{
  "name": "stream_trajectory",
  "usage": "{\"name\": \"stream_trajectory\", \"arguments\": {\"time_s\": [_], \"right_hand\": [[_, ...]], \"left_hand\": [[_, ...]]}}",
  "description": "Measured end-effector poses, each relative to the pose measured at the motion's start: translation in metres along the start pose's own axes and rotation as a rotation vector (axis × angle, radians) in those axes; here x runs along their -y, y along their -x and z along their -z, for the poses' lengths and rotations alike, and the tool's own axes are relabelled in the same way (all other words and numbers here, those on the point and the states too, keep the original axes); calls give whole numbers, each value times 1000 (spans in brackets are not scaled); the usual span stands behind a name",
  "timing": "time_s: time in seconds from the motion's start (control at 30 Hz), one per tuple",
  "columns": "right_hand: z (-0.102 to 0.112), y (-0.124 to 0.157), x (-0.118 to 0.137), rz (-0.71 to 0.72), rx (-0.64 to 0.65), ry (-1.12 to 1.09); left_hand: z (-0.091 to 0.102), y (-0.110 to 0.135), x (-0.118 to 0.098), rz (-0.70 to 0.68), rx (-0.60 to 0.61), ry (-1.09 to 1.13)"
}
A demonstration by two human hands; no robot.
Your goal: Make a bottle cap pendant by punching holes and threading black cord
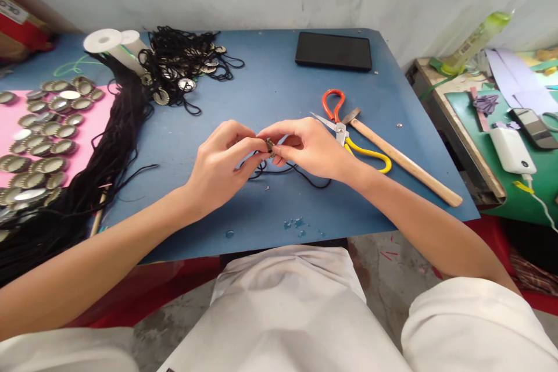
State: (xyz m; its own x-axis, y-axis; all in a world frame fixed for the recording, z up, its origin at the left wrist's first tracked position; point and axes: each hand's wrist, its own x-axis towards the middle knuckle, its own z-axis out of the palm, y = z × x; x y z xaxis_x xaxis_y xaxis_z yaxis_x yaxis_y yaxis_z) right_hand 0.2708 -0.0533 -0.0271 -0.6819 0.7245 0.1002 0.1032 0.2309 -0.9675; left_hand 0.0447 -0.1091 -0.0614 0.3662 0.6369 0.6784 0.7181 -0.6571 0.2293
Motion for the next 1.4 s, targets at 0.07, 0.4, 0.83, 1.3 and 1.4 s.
{"name": "stream_trajectory", "arguments": {"time_s": [0.07, 0.4, 0.83, 1.3, 1.4], "right_hand": [[0, 0, 0, 0, 1, -13], [-4, -1, 0, -36, -27, -48], [-13, -1, -4, -35, -74, 27], [-8, -2, -6, 16, -111, 51], [-10, -1, -4, 30, -95, 61]], "left_hand": [[0, 0, -1, 57, -16, 34], [8, -8, -12, 514, 205, 422], [8, -9, -13, 584, 209, 470], [8, -10, -9, 569, 184, 631], [8, -10, -9, 575, 179, 598]]}}
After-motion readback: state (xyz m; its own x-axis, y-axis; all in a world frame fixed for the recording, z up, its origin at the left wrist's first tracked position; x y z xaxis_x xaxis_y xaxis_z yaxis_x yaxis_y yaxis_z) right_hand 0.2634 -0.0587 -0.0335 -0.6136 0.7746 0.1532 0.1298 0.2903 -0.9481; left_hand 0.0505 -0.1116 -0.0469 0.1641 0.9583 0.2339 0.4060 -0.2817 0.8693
